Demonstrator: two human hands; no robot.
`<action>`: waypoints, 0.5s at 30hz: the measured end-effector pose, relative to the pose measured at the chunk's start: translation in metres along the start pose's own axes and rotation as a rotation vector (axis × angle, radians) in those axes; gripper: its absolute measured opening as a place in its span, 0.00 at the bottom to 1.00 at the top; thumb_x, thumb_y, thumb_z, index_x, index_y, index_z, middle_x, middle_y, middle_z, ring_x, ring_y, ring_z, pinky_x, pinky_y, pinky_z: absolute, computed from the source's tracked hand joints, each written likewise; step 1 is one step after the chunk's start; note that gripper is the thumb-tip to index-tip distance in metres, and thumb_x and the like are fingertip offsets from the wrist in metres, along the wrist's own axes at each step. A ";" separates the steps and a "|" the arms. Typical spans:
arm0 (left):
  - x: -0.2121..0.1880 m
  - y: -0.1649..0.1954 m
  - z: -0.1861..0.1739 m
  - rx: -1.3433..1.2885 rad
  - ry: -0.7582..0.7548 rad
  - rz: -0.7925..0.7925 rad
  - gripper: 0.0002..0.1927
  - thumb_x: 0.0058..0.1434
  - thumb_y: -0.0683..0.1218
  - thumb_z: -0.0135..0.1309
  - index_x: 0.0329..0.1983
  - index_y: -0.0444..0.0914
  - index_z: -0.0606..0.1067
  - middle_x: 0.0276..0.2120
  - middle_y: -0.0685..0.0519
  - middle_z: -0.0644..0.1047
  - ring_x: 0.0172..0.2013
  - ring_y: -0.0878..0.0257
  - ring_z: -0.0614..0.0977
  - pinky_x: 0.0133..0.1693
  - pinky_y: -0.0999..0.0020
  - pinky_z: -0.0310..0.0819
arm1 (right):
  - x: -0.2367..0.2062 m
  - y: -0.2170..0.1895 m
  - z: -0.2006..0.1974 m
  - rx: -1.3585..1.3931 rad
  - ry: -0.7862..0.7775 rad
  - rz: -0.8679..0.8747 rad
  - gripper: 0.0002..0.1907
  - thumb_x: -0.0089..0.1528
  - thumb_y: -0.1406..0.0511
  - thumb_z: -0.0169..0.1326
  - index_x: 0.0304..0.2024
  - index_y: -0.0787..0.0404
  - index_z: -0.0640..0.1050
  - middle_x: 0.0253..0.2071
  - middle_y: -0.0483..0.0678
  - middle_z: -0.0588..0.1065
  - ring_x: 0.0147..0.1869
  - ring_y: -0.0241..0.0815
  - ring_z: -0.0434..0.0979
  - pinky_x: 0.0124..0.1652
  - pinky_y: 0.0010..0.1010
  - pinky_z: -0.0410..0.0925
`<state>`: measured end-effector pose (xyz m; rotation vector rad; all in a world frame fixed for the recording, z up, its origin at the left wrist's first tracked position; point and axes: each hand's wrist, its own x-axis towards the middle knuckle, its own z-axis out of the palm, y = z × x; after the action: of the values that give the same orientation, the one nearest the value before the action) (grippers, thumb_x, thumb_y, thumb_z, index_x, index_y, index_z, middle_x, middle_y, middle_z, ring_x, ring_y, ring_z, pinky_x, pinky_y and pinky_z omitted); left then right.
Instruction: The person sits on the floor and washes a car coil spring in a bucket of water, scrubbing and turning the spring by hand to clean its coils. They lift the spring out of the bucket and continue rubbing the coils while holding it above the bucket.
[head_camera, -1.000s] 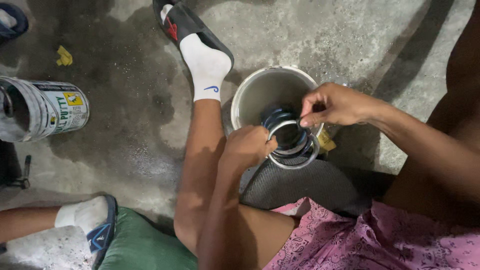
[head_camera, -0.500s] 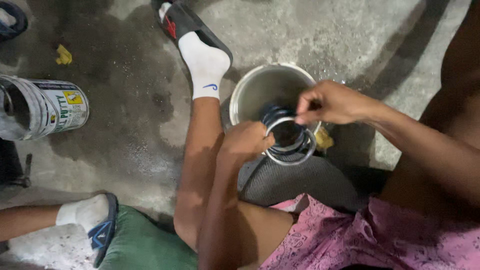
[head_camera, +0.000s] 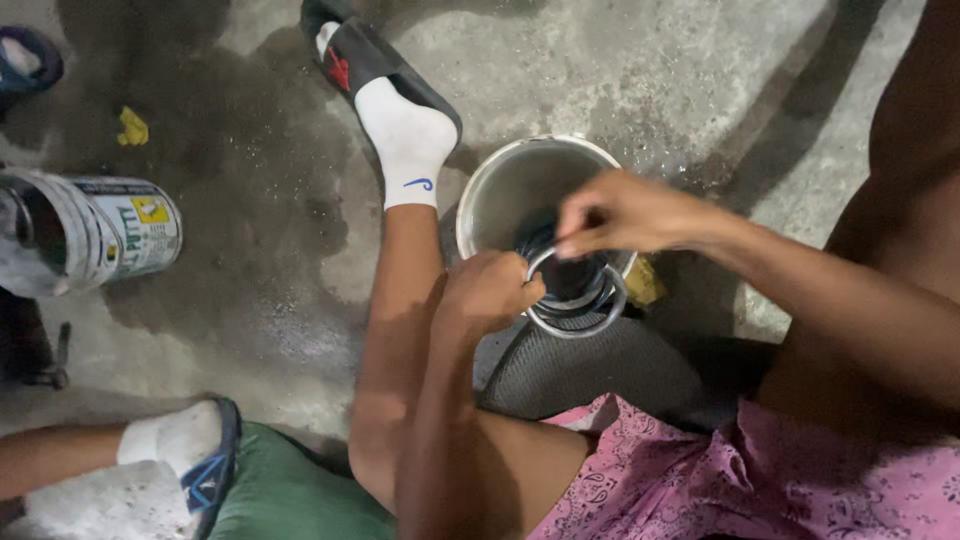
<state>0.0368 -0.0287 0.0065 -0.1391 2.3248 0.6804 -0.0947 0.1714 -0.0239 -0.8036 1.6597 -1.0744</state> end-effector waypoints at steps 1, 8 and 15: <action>-0.001 -0.001 0.000 0.012 0.021 0.013 0.21 0.60 0.59 0.50 0.35 0.37 0.82 0.35 0.37 0.81 0.41 0.40 0.83 0.45 0.44 0.74 | 0.012 -0.002 0.011 -0.008 -0.015 -0.030 0.08 0.57 0.63 0.66 0.33 0.62 0.84 0.29 0.44 0.83 0.34 0.34 0.80 0.37 0.31 0.73; 0.000 0.002 0.000 -0.060 -0.056 -0.021 0.22 0.60 0.59 0.48 0.34 0.37 0.81 0.32 0.36 0.80 0.38 0.40 0.84 0.42 0.45 0.75 | -0.011 -0.004 -0.012 -0.068 0.004 0.074 0.08 0.55 0.63 0.67 0.33 0.61 0.86 0.29 0.47 0.84 0.33 0.36 0.80 0.36 0.32 0.73; 0.004 -0.004 0.002 -0.007 -0.020 0.041 0.22 0.59 0.58 0.50 0.34 0.36 0.81 0.33 0.35 0.80 0.39 0.39 0.83 0.42 0.44 0.75 | 0.015 -0.012 0.014 -0.193 0.009 -0.136 0.09 0.56 0.61 0.67 0.35 0.58 0.86 0.31 0.46 0.84 0.32 0.37 0.82 0.36 0.32 0.72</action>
<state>0.0357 -0.0304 0.0012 -0.0881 2.3123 0.7074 -0.0861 0.1494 -0.0210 -1.0510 1.7557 -1.0217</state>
